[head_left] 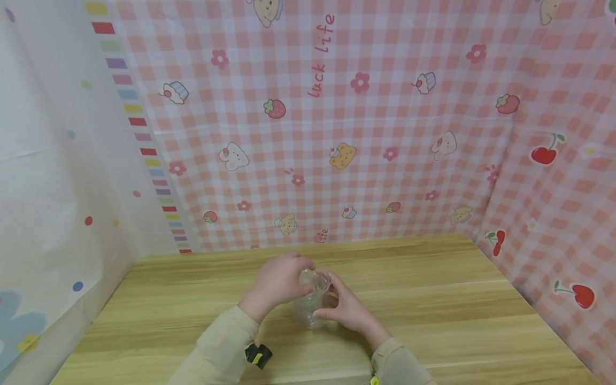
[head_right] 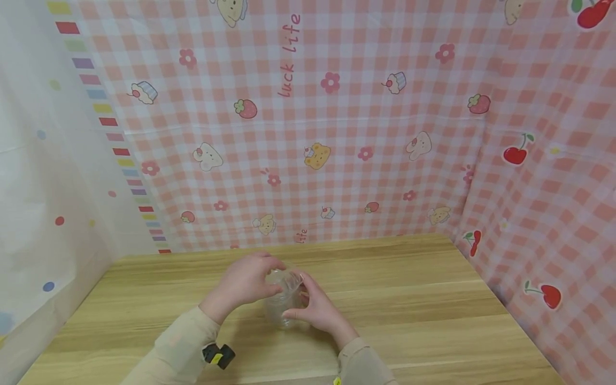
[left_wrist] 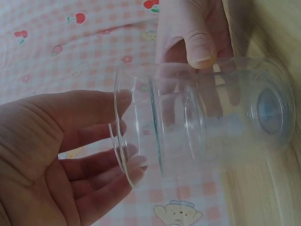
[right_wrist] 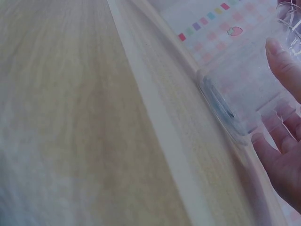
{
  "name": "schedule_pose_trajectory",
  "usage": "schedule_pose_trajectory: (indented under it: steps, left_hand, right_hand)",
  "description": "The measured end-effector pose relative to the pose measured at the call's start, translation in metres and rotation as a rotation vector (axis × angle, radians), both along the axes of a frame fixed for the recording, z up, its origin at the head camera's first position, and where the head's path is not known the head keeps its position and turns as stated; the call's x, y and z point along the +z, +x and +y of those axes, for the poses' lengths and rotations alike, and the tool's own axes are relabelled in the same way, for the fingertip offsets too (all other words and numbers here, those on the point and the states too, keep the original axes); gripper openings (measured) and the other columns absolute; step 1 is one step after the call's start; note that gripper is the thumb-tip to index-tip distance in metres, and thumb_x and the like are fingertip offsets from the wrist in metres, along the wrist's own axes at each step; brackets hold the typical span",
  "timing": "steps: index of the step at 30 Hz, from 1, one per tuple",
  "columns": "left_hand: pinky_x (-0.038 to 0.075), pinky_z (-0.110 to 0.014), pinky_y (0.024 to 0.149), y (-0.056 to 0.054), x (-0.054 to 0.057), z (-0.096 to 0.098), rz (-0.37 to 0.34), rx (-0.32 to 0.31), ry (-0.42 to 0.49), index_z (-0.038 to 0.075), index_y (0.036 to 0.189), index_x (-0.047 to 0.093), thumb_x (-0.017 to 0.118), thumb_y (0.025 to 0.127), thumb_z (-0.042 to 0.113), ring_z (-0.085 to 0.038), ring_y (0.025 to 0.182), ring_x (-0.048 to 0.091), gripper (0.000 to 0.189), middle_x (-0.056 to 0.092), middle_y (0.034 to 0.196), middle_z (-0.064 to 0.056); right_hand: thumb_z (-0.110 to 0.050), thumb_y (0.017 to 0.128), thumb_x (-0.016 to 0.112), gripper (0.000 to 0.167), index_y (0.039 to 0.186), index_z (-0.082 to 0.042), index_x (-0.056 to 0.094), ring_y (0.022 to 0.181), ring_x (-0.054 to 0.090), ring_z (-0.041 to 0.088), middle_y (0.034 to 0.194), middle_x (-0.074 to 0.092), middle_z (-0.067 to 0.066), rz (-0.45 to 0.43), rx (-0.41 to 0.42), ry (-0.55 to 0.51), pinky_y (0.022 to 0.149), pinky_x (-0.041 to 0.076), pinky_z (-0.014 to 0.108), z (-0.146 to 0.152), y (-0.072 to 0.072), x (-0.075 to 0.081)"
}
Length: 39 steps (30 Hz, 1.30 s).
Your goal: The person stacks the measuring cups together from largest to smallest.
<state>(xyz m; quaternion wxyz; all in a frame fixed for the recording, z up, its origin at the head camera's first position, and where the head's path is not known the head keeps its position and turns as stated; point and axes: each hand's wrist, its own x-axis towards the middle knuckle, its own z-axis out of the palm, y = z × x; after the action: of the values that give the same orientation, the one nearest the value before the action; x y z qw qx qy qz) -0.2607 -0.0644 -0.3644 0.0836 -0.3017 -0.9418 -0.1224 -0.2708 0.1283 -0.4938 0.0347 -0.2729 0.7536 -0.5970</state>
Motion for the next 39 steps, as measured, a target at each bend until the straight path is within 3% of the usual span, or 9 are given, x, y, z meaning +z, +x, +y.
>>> schedule_pose_trajectory:
  steps: [39]
  left_hand:
    - [0.055, -0.042, 0.079, -0.0004, 0.0052, 0.0099, -0.09, 0.006, -0.043, 0.011, 0.107, 0.074, 0.083, 0.079, 0.027, -0.024, 0.096, 0.065, 0.033, 0.07, 0.105, -0.005]
  right_hand:
    - [-0.002, 0.082, 0.08, 0.087, 0.152, -0.007, 0.029, 0.136, 0.041, 0.035, 0.152, 0.037, 0.016, -0.003, 0.02, -0.038, 0.109, 0.039, 0.042, 0.0007, 0.0005, -0.0004]
